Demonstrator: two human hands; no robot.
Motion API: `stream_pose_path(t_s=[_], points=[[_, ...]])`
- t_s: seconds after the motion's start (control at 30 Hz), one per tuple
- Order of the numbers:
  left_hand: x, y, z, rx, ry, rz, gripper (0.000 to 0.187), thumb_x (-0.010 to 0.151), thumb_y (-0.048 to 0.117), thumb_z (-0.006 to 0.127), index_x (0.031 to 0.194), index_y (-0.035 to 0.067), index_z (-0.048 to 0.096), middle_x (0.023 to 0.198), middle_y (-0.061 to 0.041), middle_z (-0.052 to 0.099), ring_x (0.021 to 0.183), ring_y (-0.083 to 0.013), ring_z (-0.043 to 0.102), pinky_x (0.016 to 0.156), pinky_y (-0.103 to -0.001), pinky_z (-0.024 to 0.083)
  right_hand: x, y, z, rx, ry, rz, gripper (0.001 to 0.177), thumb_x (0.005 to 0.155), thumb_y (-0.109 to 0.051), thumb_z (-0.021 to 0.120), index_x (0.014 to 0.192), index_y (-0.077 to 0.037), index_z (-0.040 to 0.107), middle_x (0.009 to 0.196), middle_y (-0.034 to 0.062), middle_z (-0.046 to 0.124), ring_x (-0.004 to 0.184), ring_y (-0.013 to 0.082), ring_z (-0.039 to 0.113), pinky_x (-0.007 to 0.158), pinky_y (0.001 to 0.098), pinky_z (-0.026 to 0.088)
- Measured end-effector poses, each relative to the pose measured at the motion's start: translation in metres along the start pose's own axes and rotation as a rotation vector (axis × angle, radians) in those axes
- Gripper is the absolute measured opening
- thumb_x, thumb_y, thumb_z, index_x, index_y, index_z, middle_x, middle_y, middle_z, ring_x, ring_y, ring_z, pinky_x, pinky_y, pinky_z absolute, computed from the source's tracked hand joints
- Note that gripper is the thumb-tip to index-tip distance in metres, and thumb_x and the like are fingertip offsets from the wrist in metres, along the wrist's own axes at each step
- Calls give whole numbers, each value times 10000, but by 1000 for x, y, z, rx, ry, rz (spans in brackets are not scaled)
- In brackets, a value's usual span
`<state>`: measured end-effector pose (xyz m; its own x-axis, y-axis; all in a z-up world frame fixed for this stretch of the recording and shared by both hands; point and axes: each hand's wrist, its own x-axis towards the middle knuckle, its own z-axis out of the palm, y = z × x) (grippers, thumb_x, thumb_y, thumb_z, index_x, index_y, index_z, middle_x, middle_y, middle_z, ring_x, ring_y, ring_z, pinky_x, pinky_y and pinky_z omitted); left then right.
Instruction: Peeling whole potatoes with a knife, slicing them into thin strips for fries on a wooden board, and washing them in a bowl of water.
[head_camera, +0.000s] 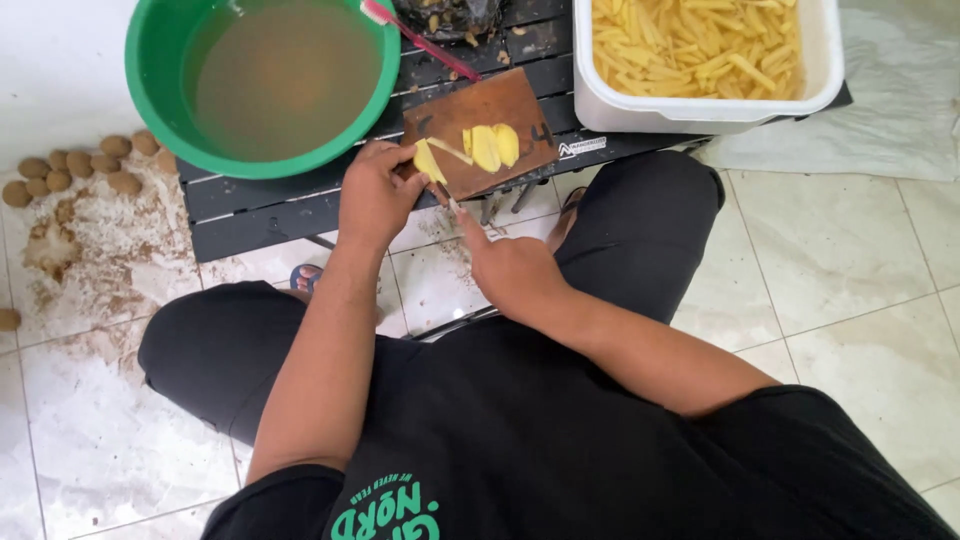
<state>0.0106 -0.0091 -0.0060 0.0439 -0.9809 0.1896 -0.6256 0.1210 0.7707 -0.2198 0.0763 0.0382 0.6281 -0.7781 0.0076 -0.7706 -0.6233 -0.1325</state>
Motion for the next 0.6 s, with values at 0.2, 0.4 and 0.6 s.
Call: stream_pose_path(t_s=[0.2,0.4,0.6], points=[[0,-9,2,-65,19,-87,343,827,107,866,1159,92,779,1116,-68,696,735,-158,692,686,-265,579,18,12,-56,247,-67,66,390,993,-283,408,1322,-87,479,655,202,680,651,455,712,584,552,523],[-3,0,0,-27,64,-44,242,821,84,835,1057,54,788,1031,-124,684,706,-211,694,613,-309,564,65,6,-69,321,-71,95,400,983,-221,446,1343,-60,513,956,245,727,886,483,727,764,583,560],[-1,-6,3,48,82,-6,224,800,95,835,1018,72,789,967,-121,665,688,-243,699,625,-347,563,97,10,-36,255,-119,143,311,971,-301,473,1205,-104,532,922,169,736,896,428,741,775,566,569]])
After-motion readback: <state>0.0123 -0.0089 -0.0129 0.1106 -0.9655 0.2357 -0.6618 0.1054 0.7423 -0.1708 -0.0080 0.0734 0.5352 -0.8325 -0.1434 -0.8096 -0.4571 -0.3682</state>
